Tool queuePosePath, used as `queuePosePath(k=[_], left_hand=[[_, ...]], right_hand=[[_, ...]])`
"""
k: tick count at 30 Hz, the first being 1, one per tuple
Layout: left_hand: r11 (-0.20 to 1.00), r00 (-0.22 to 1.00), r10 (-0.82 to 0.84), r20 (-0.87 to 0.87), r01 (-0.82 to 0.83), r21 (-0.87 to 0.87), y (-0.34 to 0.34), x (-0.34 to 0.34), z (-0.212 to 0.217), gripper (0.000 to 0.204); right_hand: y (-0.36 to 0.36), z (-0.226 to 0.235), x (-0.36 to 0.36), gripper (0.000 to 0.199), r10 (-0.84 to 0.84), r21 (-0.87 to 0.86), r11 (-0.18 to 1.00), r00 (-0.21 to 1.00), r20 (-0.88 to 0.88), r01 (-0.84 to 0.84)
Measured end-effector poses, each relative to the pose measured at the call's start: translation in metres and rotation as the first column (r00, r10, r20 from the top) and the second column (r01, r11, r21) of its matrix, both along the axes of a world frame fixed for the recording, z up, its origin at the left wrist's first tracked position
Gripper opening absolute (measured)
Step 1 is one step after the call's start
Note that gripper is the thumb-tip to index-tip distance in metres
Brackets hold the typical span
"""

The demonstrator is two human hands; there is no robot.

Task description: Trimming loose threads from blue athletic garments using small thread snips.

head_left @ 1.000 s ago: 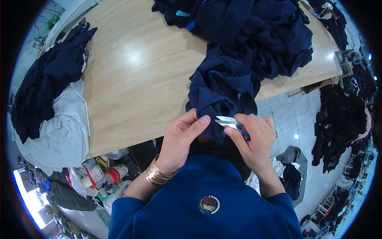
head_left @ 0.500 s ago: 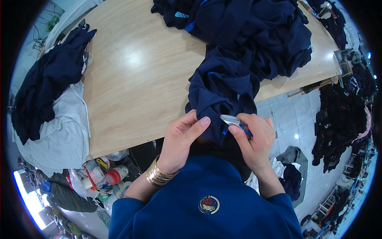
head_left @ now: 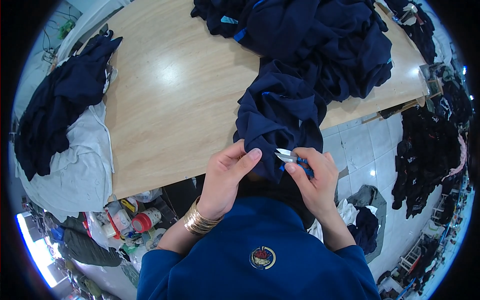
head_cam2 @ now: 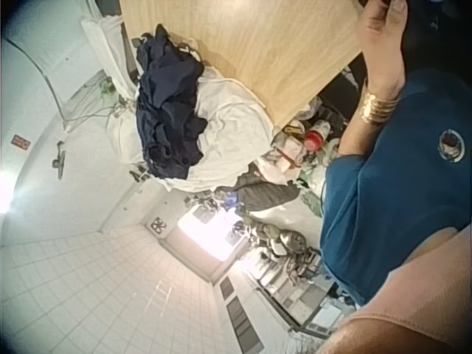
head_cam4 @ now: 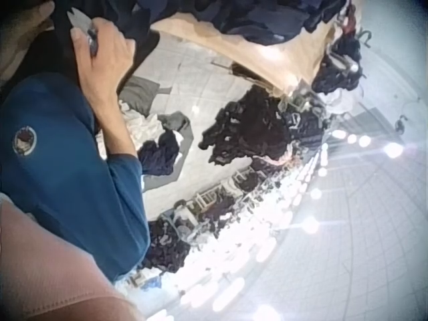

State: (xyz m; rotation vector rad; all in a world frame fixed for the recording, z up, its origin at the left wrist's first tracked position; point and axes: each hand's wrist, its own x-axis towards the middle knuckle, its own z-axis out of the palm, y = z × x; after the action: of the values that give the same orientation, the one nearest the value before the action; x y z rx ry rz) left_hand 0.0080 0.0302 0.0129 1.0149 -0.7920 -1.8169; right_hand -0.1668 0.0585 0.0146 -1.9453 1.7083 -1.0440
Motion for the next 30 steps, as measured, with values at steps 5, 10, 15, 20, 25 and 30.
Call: queuePosePath(k=[5,10,15,20,25,30], left_hand=[[1.000,0.999,-0.006,0.041,0.006,-0.013,0.001,0.001,-0.006,0.012],[1.000,0.999,-0.017,0.045,0.017,-0.007,0.001,0.001,-0.007,0.021],[1.000,0.999,-0.017,0.035,0.018,-0.008,0.002,0.002,-0.007,0.016],[1.000,1.000,-0.019,0.013,0.019,-0.004,0.001,0.002,-0.004,0.011],[0.999,0.999,-0.036,0.023,0.037,-0.027,0.002,0.004,-0.005,0.014],[0.999,0.999,-0.030,-0.014,0.031,0.021,0.000,0.004,-0.003,0.015]], right_hand=[[-0.003,0.003,0.004,0.024,0.022,0.000,1.000,1.000,0.012,-0.022],[-0.005,0.002,0.006,0.023,0.025,-0.042,0.999,1.000,-0.010,-0.026],[-0.005,0.002,0.006,0.021,0.029,-0.050,0.998,0.999,-0.029,-0.030],[-0.006,-0.002,0.003,0.018,-0.049,0.044,0.998,0.985,0.163,0.043],[-0.006,-0.004,0.004,0.021,-0.192,0.196,0.974,0.872,0.450,0.113],[-0.011,0.000,0.005,0.033,0.024,-0.128,0.991,0.999,-0.027,-0.027]])
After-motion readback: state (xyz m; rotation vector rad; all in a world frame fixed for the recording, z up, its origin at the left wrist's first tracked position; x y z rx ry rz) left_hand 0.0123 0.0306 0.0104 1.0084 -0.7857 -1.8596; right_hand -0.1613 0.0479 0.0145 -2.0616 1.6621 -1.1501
